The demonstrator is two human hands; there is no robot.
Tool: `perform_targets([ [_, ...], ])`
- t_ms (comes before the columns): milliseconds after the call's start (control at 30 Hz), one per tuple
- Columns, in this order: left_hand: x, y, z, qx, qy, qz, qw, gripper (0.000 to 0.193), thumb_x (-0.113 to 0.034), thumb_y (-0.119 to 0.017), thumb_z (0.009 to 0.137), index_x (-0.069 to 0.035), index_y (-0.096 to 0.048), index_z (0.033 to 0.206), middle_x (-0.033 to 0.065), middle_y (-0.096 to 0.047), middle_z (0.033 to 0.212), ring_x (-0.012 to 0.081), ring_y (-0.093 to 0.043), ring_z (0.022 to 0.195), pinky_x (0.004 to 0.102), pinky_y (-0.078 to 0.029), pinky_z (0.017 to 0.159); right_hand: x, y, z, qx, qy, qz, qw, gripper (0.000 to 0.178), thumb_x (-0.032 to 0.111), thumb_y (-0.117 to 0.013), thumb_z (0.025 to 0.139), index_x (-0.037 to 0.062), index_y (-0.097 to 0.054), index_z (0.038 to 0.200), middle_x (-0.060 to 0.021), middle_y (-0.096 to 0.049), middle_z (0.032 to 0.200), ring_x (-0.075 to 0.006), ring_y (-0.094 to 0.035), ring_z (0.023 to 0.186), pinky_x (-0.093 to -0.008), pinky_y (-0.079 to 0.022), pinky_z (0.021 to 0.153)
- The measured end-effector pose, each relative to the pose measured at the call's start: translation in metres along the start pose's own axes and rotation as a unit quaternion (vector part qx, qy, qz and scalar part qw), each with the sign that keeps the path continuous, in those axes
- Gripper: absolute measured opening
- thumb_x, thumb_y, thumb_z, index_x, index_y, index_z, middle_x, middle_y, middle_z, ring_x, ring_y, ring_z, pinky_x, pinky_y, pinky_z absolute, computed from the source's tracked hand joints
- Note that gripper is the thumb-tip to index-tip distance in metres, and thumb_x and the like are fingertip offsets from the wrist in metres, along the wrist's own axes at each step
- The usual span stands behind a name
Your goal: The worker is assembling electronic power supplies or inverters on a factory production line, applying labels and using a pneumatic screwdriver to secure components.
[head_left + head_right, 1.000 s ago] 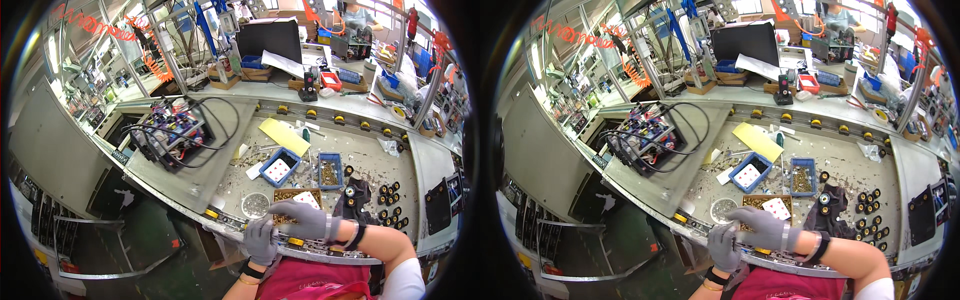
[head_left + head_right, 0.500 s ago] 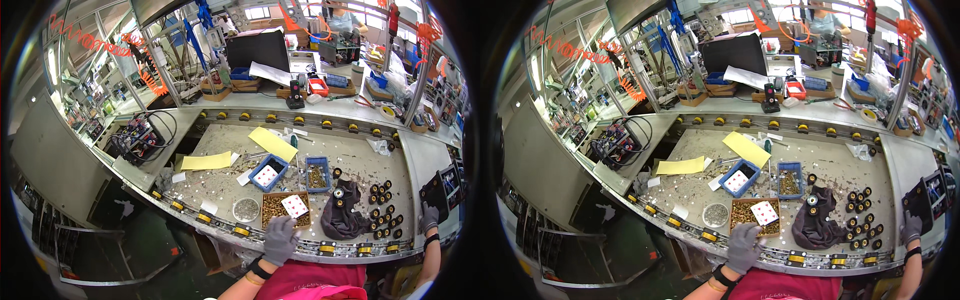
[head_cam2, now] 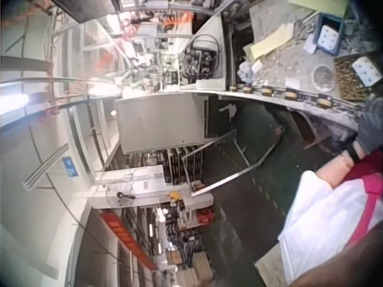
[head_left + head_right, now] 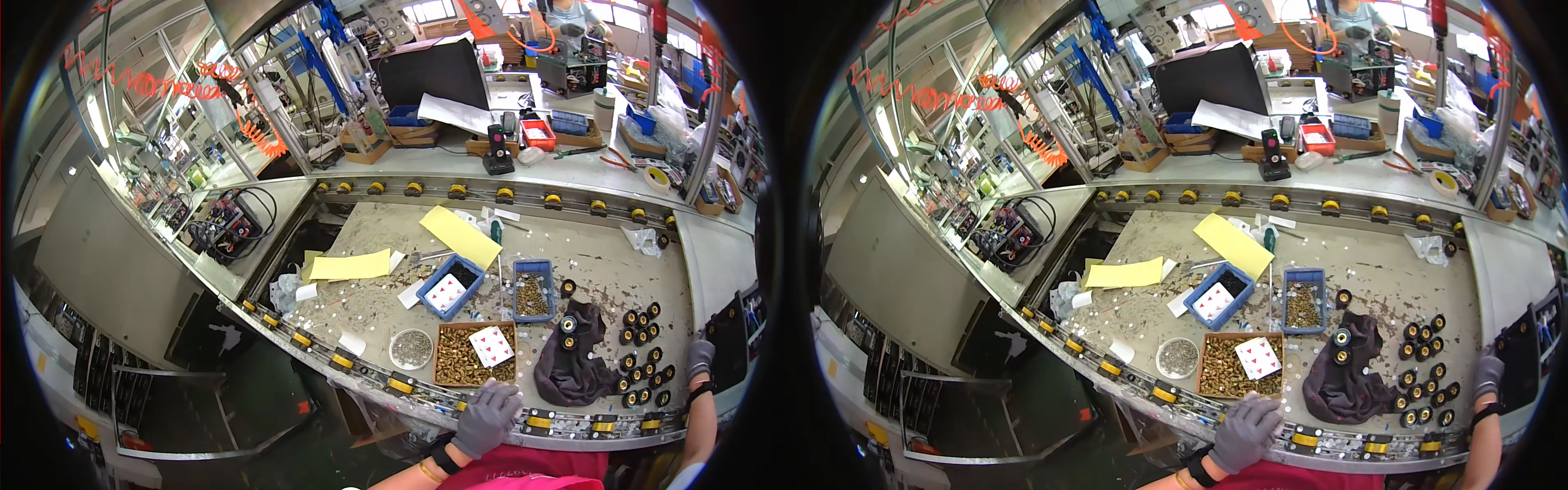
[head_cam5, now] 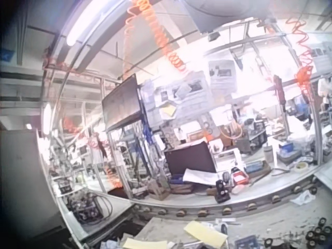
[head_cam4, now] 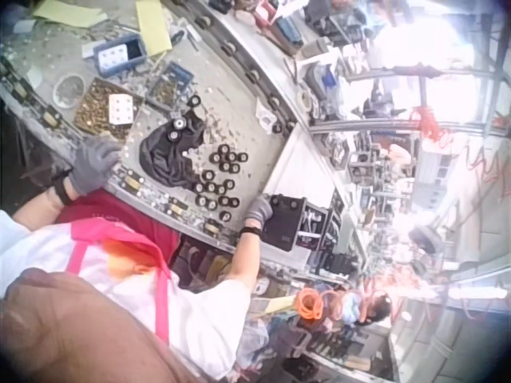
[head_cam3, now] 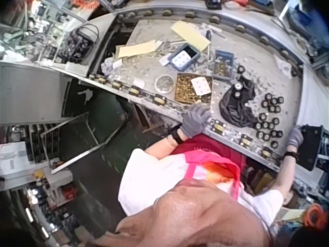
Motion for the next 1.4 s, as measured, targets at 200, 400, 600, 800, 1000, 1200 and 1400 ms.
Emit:
perform_targets([
  [200, 0.006, -0.002, -0.010, 0.014, -0.026, -0.038, 0.999, 0.022, -0.019, -0.063, 0.079, -0.011, -0.062, 0.099, 0.0051, -0.061, 0.108, 0.0249, -0.058, 0.102, 0.0418, -0.042, 0.100, 0.021, 0.077, -0.013, 0.166, -0.152, 0.270, 0.936, 0.066, 0.049, -0.066, 0.078, 0.0042, -0.054, 0.124, -0.0236, -0.057, 0.122, -0.0350, -0.056, 0.112, -0.0446, -0.046, 0.090],
  [400, 0.009, -0.001, -0.001, -0.012, -0.081, -0.042, 0.996, 0.026, -0.024, -0.064, 0.083, -0.008, -0.060, 0.103, 0.0112, -0.062, 0.105, 0.0319, -0.057, 0.103, 0.0454, -0.043, 0.096, 0.150, 0.201, -0.087, 0.117, 0.221, 0.080, 0.965, 0.038, 0.023, -0.056, 0.082, -0.0011, -0.059, 0.112, -0.0195, -0.063, 0.083, -0.0320, -0.062, 0.072, -0.0475, -0.048, 0.061],
  [600, -0.003, 0.004, -0.009, -0.088, -0.049, -0.034, 0.994, 0.035, -0.031, -0.054, 0.094, -0.002, -0.057, 0.113, 0.0173, -0.060, 0.109, 0.0352, -0.057, 0.102, 0.0484, -0.043, 0.091, 0.295, 0.319, -0.189, -0.083, 0.165, 0.174, 0.967, 0.033, 0.013, -0.054, 0.078, -0.0078, -0.062, 0.103, -0.0156, -0.063, 0.062, -0.0255, -0.061, 0.049, -0.0418, -0.043, 0.038],
  [800, 0.005, 0.014, -0.024, -0.169, 0.129, -0.235, 0.948, 0.056, -0.043, -0.045, 0.097, 0.005, -0.047, 0.126, 0.0229, -0.054, 0.120, 0.0355, -0.052, 0.109, 0.0449, -0.043, 0.092, 0.315, 0.445, -0.297, 0.085, 0.459, 0.481, 0.742, 0.020, 0.021, -0.062, 0.072, 0.0040, -0.064, 0.083, -0.0124, -0.066, 0.071, -0.0305, -0.066, 0.064, -0.0414, -0.052, 0.056],
  [1000, -0.001, 0.041, 0.001, -0.161, 0.170, -0.263, 0.936, 0.044, -0.029, -0.049, 0.096, 0.005, -0.047, 0.124, 0.0213, -0.055, 0.116, 0.0314, -0.052, 0.108, 0.0415, -0.042, 0.095, 0.214, 0.482, -0.311, -0.042, 0.537, 0.524, 0.660, 0.023, 0.016, -0.054, 0.082, 0.0086, -0.058, 0.103, -0.0093, -0.058, 0.072, -0.0306, -0.062, 0.062, -0.0433, -0.050, 0.056],
  [1200, -0.011, 0.048, 0.048, -0.064, 0.068, -0.188, 0.978, 0.050, -0.027, -0.060, 0.092, 0.005, -0.044, 0.127, 0.0208, -0.052, 0.121, 0.0295, -0.050, 0.111, 0.0395, -0.040, 0.097, 0.079, 0.417, -0.166, -0.303, 0.152, 0.616, 0.711, 0.028, 0.014, -0.067, 0.078, 0.0059, -0.065, 0.105, -0.0117, -0.065, 0.094, -0.0242, -0.064, 0.082, -0.0312, -0.053, 0.072],
  [1400, -0.032, 0.058, 0.068, -0.018, -0.027, -0.095, 0.995, 0.052, -0.032, -0.058, 0.093, 0.002, -0.042, 0.129, 0.0194, -0.043, 0.130, 0.0323, -0.043, 0.121, 0.0423, -0.037, 0.101, 0.015, 0.359, -0.065, -0.083, -0.069, 0.503, 0.858, 0.059, 0.039, -0.069, 0.076, 0.0112, -0.056, 0.126, -0.0212, -0.058, 0.117, -0.0356, -0.054, 0.112, -0.0412, -0.041, 0.099],
])
Point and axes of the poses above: each hand's wrist, its own z-axis towards the middle knuckle, its own y-axis out of the back of the hand, x = y × z, the point moved 1 cm from there along z, towards the middle knuckle
